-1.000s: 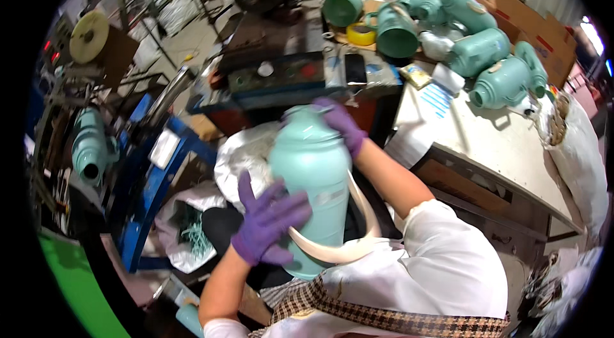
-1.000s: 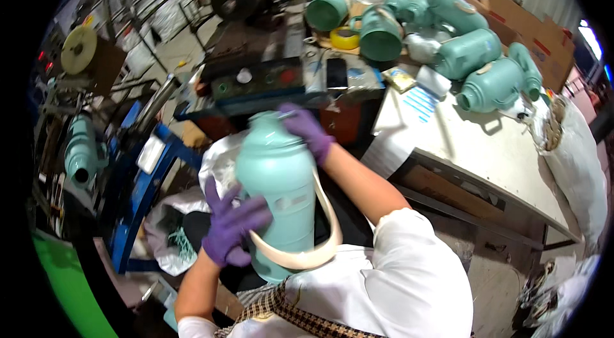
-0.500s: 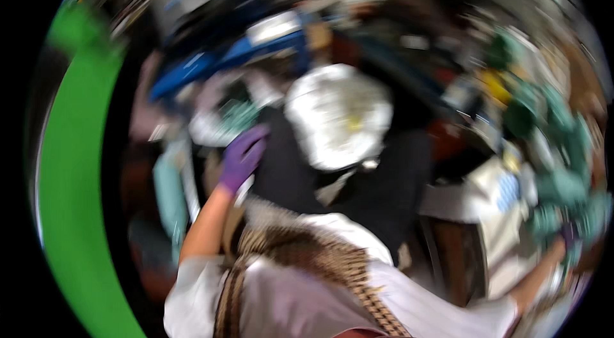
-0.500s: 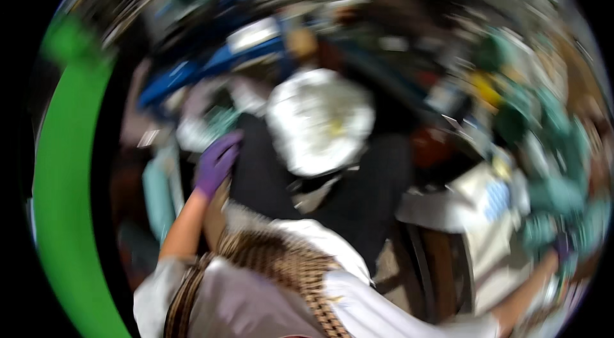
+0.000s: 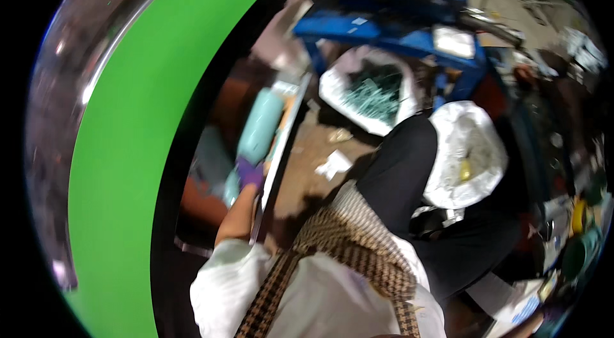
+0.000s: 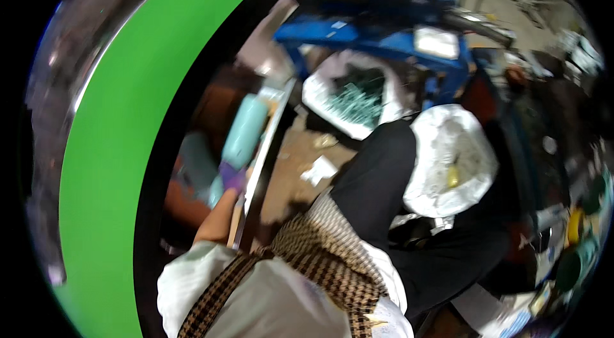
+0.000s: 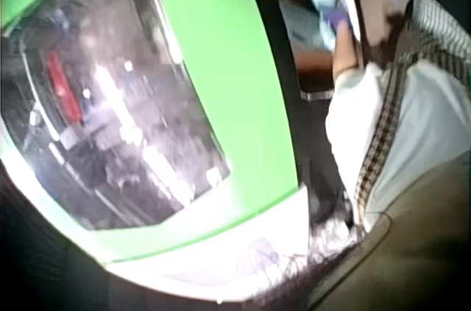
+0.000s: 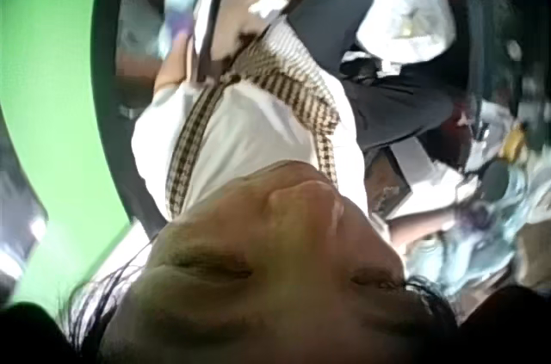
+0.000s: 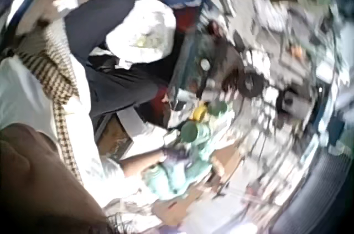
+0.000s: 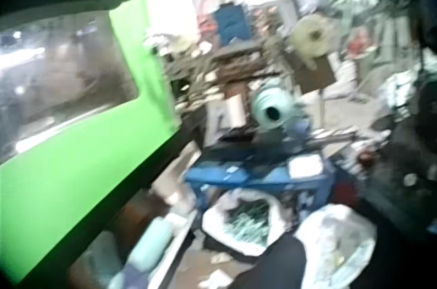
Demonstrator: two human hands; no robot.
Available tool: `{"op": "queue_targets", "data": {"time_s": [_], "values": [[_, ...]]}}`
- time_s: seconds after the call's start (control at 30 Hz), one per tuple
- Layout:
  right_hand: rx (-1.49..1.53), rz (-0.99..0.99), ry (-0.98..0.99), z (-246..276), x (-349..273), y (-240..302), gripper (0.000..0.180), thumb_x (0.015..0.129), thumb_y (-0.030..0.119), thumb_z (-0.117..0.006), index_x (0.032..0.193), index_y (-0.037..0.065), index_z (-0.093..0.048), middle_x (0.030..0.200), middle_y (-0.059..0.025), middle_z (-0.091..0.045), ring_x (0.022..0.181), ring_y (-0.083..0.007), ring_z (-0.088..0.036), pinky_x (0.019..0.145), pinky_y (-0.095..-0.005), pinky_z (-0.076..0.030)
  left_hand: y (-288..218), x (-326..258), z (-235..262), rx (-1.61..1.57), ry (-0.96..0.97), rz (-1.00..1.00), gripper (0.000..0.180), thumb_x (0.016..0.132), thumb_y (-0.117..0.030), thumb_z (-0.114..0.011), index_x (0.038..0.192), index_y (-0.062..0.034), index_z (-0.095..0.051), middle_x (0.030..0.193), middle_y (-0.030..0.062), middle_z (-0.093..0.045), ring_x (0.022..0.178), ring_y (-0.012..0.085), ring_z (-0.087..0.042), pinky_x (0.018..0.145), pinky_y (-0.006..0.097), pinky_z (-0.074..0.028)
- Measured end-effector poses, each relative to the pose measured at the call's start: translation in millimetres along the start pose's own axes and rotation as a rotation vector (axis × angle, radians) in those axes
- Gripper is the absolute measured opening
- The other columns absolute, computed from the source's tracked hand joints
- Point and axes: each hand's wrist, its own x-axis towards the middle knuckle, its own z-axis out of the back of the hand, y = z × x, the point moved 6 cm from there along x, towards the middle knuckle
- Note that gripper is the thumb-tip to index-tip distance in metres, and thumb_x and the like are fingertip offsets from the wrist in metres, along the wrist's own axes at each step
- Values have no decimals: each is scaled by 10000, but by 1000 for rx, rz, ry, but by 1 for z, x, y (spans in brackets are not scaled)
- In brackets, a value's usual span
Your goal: The person assembles light green plastic water containers by inserting a white plastic ring into the neck and attaching a beige handle. The person repeatedly picks up a container, inserts the ring, attaches the handle, and places the finished unit on a nearby table.
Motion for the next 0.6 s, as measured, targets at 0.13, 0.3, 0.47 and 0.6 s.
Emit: {"op": "queue_targets", "data": {"time_s": [0.13,0.3,0.47,0.6], "values": [[503,8,443,-93,-39,143,413,1002,67,-544,1414,35,-527,1369,-109,-573,1204,-201,-570,1032,-336,-471,62,53,-73,-1000,162,681,861,871,-494,-700,1470,42,-390,1447,221,-493,1189,341,-589,1002,467,-497],[361,560,779,-132,-83,343,450,794,49,-670,1243,69,-643,1189,-167,-623,1121,-342,-607,964,-395,-486,63,55,-62,-651,136,775,891,875,-641,-590,1432,36,-432,1334,271,-531,1184,397,-560,978,517,-493],[302,929,787,-147,-95,409,399,760,25,-689,1145,124,-654,1042,-124,-665,920,-345,-661,761,-414,-549,-117,10,48,-391,-353,-45,736,904,-264,-716,1485,-9,-344,1478,222,-386,1344,381,-405,1108,473,-394],[388,867,952,-159,-130,399,467,692,128,-753,1149,129,-656,1065,-121,-663,935,-351,-655,779,-443,-540,-362,-45,153,-829,-284,-933,787,819,-155,-777,1477,2,-375,1526,210,-338,1396,387,-354,1159,495,-300]]}}
